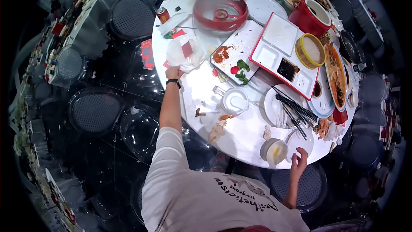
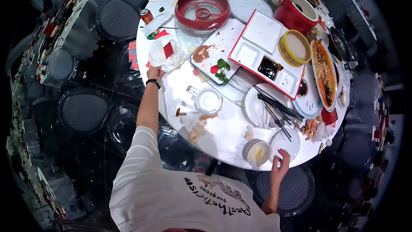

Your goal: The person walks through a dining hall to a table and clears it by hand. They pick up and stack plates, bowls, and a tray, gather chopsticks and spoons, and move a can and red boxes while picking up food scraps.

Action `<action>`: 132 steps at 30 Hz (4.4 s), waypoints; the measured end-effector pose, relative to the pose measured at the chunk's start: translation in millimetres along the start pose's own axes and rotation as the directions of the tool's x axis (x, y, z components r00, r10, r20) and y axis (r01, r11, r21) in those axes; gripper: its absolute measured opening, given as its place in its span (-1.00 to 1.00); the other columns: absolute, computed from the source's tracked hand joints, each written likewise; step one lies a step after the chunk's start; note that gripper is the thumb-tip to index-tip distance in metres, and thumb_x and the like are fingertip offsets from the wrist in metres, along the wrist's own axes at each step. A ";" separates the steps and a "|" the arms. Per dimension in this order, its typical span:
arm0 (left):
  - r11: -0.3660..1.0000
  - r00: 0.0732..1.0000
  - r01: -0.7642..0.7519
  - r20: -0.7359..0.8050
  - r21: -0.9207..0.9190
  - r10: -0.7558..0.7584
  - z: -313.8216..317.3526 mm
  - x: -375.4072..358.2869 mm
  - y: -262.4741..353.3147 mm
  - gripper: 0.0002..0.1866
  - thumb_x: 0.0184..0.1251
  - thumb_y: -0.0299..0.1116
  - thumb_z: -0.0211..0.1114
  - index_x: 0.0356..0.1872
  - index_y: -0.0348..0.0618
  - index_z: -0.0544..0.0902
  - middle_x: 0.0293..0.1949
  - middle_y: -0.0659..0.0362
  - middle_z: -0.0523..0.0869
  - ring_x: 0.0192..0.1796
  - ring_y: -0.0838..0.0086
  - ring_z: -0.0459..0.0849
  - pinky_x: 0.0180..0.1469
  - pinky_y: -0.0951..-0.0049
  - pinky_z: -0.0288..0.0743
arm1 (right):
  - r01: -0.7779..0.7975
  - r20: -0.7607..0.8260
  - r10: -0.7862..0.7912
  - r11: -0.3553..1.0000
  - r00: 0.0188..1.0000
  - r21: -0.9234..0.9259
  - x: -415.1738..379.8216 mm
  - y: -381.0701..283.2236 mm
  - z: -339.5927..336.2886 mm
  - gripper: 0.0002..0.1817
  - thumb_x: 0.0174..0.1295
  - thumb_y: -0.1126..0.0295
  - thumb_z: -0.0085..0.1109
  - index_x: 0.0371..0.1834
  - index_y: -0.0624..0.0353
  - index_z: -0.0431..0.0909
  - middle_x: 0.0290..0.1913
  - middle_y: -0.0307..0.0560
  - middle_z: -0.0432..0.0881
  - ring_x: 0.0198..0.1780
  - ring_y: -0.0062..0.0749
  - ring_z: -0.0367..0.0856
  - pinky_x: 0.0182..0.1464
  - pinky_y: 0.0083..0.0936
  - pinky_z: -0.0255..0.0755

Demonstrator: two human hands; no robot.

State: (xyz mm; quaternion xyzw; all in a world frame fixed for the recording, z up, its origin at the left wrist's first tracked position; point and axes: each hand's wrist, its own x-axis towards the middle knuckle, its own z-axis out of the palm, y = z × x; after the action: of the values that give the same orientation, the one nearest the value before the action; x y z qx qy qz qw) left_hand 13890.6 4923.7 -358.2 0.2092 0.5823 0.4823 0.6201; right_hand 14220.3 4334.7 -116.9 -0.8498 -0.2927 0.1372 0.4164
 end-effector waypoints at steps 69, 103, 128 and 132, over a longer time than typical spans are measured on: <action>0.445 0.820 -0.515 0.573 0.733 0.007 -6.1 -493.5 -35.8 -0.89 0.23 -0.42 0.27 -0.38 -0.27 0.61 -0.56 0.19 0.65 -0.50 0.58 0.63 -0.43 0.56 0.48 | -0.425 0.841 0.036 0.874 0.540 0.235 85.9 5.5 13.4 -0.73 0.32 0.28 0.03 -0.26 0.29 0.59 -0.37 -0.22 0.64 -0.41 -0.62 0.59 -0.34 -0.65 0.52; -0.373 0.080 -0.912 0.966 0.170 0.246 56.0 -449.7 -88.7 -0.88 0.01 -0.42 0.13 -0.44 -0.17 0.61 -0.03 0.09 0.53 0.06 0.24 0.42 0.05 0.22 0.26 | -0.104 0.559 -0.048 0.966 0.828 0.237 7.3 7.0 33.3 -0.71 0.29 0.34 0.02 -0.38 0.42 0.55 -0.67 -0.09 0.54 -0.65 -0.48 0.58 -0.58 -0.56 0.43; 0.572 0.688 -0.603 0.725 0.557 0.019 -1.3 -492.5 -149.5 -0.73 0.27 -0.40 0.25 -0.04 -0.22 0.55 -0.19 0.12 0.60 -0.32 0.49 0.59 -0.28 0.51 0.51 | -0.350 -0.179 0.624 0.627 0.761 0.696 -71.5 193.2 -153.8 -0.80 0.31 0.40 0.01 -0.31 0.36 0.51 -0.44 -0.12 0.59 -0.48 -0.46 0.61 -0.40 -0.50 0.63; 0.679 0.603 -0.551 0.794 0.485 -0.078 18.2 -502.7 -199.1 -0.71 0.24 -0.37 0.28 -0.05 -0.24 0.54 -0.17 0.08 0.61 -0.31 0.43 0.63 -0.29 0.49 0.55 | -0.384 0.014 0.649 0.432 0.761 0.816 -54.8 239.7 -104.8 -0.83 0.29 0.43 0.06 -0.26 0.37 0.50 -0.37 -0.06 0.60 -0.40 -0.36 0.65 -0.32 -0.41 0.68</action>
State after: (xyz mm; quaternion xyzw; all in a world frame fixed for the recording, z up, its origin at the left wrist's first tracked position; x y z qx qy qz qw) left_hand 14050.1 4417.0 -255.8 0.6894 0.3624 0.1770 0.6018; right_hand 14318.8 4119.9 -241.9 -0.6388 0.1431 0.2404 0.7167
